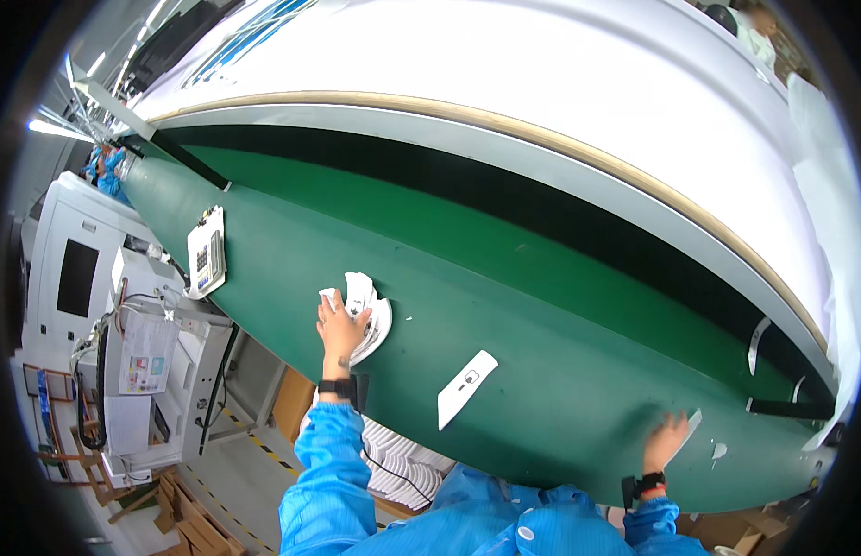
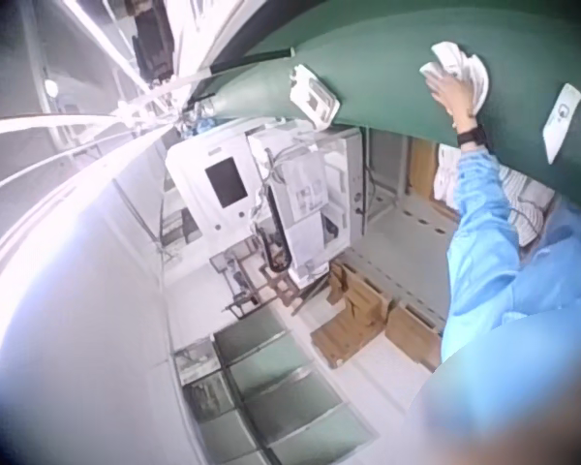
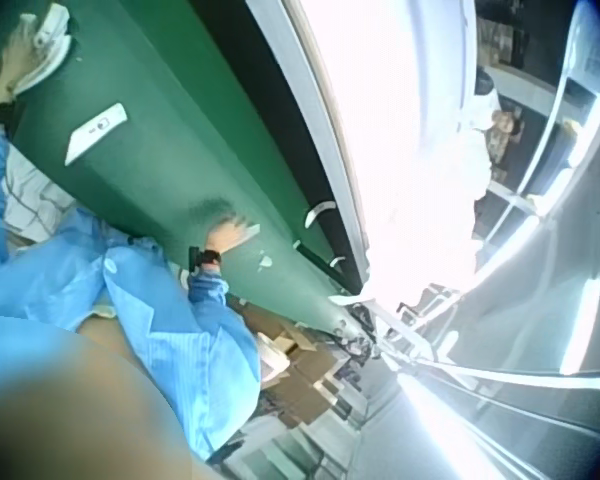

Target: Packing curved plastic components into boxes at a manufacturing assembly line.

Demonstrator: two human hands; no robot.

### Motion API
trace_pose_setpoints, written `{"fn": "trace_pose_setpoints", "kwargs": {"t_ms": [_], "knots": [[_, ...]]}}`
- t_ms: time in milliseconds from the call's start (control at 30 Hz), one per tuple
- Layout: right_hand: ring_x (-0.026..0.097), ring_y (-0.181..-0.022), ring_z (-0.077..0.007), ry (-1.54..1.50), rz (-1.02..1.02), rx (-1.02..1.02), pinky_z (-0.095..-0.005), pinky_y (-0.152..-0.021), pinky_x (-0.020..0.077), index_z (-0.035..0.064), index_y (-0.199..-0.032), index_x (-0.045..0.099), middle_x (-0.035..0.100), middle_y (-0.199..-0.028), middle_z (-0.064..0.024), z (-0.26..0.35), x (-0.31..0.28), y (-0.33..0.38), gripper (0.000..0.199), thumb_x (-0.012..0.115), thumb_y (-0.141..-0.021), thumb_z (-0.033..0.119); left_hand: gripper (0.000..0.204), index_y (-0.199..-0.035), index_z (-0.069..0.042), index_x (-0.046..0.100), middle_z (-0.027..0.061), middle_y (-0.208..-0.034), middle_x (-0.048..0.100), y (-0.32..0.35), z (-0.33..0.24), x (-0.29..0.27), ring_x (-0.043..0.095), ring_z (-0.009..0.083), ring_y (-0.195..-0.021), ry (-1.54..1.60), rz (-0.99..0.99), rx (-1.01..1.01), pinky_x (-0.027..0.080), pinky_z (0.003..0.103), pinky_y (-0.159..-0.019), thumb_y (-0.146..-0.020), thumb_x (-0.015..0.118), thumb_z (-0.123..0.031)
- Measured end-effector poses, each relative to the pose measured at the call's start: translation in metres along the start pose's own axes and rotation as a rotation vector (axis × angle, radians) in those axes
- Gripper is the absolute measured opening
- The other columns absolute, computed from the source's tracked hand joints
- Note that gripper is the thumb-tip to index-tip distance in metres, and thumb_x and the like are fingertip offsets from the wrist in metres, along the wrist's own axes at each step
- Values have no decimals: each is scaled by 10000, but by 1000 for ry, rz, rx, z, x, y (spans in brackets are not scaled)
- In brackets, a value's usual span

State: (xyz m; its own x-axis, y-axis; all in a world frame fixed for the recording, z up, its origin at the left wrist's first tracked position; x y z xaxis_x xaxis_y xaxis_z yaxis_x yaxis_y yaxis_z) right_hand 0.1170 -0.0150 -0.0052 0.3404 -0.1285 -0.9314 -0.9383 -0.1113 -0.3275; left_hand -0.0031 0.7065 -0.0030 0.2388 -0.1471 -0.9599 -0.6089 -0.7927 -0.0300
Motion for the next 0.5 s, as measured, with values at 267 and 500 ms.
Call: {"fn": "trace_pose_setpoints", "kwargs": {"t_ms": [267,500], "knots": [[671,-802,-326,-1024,996,-197,-388,-680,531,7,-1056,546,680,-841,-167,313,11,16,490,695,-818,408,816,-1456,-164,310,296,-1517,53,8,10,53,203,541,-1337,-17,329,-101,266,649,-1016,-821,553,-615],[635,-835,-386,-852,703,-99,-489,-707,523,9,-1010,530,627,-965,-204,406,-9,16,378,629,-827,325,723,-1401,-132,384,314,-1496,112,88,-33,72,250,542,-1307,-39,167,-65,306,645,-972,-842,550,-559]]}}
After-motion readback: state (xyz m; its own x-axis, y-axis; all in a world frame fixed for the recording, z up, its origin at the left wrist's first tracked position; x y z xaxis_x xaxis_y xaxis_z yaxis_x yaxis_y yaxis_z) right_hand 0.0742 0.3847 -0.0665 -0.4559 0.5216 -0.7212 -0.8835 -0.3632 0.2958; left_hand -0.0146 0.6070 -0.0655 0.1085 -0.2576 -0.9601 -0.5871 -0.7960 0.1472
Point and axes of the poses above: each hand's wrist, its own y-axis away from the middle knuckle, its own x-axis out of the palm, z = x × y, the point moved 8 cm from there along -y, towards the middle knuckle
